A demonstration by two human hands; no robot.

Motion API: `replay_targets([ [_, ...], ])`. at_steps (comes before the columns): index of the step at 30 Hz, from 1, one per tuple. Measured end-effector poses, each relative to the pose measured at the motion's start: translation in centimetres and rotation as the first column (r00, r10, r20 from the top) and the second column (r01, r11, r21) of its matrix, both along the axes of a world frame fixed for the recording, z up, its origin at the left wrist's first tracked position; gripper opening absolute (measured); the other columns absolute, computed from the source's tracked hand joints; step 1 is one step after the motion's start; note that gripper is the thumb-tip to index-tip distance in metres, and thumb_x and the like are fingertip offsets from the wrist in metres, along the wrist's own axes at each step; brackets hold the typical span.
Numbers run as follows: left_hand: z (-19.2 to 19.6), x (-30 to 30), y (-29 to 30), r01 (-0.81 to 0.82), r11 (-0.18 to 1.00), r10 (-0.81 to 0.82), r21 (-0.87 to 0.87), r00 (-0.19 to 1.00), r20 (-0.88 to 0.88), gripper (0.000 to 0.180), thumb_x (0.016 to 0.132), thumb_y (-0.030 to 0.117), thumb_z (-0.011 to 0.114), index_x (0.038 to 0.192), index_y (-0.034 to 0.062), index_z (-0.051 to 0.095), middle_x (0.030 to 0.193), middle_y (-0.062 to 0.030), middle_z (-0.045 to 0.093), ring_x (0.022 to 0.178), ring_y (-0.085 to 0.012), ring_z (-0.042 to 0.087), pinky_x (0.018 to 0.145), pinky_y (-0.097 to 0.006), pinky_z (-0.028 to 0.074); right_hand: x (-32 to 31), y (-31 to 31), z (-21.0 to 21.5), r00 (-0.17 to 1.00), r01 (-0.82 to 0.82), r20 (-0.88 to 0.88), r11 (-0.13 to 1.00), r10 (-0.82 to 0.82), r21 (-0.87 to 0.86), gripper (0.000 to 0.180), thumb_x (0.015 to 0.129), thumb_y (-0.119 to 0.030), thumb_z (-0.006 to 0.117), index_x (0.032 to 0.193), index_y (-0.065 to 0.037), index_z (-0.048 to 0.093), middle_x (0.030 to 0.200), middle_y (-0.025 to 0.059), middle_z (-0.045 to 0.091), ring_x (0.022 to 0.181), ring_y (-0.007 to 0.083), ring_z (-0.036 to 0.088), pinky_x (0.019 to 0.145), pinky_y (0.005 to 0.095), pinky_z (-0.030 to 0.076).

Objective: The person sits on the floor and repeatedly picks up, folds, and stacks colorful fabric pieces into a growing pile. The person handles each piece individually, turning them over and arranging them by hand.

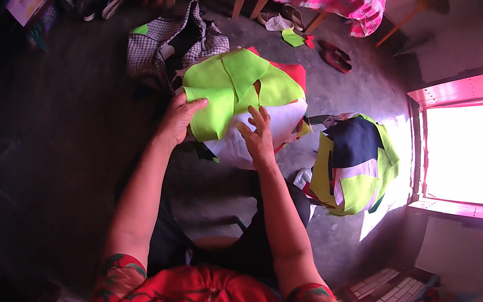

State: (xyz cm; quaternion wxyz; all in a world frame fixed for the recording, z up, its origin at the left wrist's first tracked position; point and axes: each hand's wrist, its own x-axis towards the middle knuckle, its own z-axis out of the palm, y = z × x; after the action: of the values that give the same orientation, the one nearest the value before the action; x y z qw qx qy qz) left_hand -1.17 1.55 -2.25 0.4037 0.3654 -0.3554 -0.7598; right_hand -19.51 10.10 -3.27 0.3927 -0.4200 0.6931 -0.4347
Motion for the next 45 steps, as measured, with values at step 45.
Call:
replay_targets([
  [45,0.8,1.0,-0.2,-0.081,0.997,0.082,-0.017,0.996,0.026,0.026,0.081,0.012,0.059,0.105,0.0010,0.058,0.094,-0.0054,0.064,0.083,-0.0134,0.061,0.074,-0.029,0.049,-6.4,-4.1,-2.7,0.671,-0.134,-0.740,0.988,0.036,-0.074,0.015,0.078,-0.015,0.056,0.088,-0.010,0.066,0.090,0.0116,0.060,0.080,0.0293,0.061,0.070,0.0379,0.048],
])
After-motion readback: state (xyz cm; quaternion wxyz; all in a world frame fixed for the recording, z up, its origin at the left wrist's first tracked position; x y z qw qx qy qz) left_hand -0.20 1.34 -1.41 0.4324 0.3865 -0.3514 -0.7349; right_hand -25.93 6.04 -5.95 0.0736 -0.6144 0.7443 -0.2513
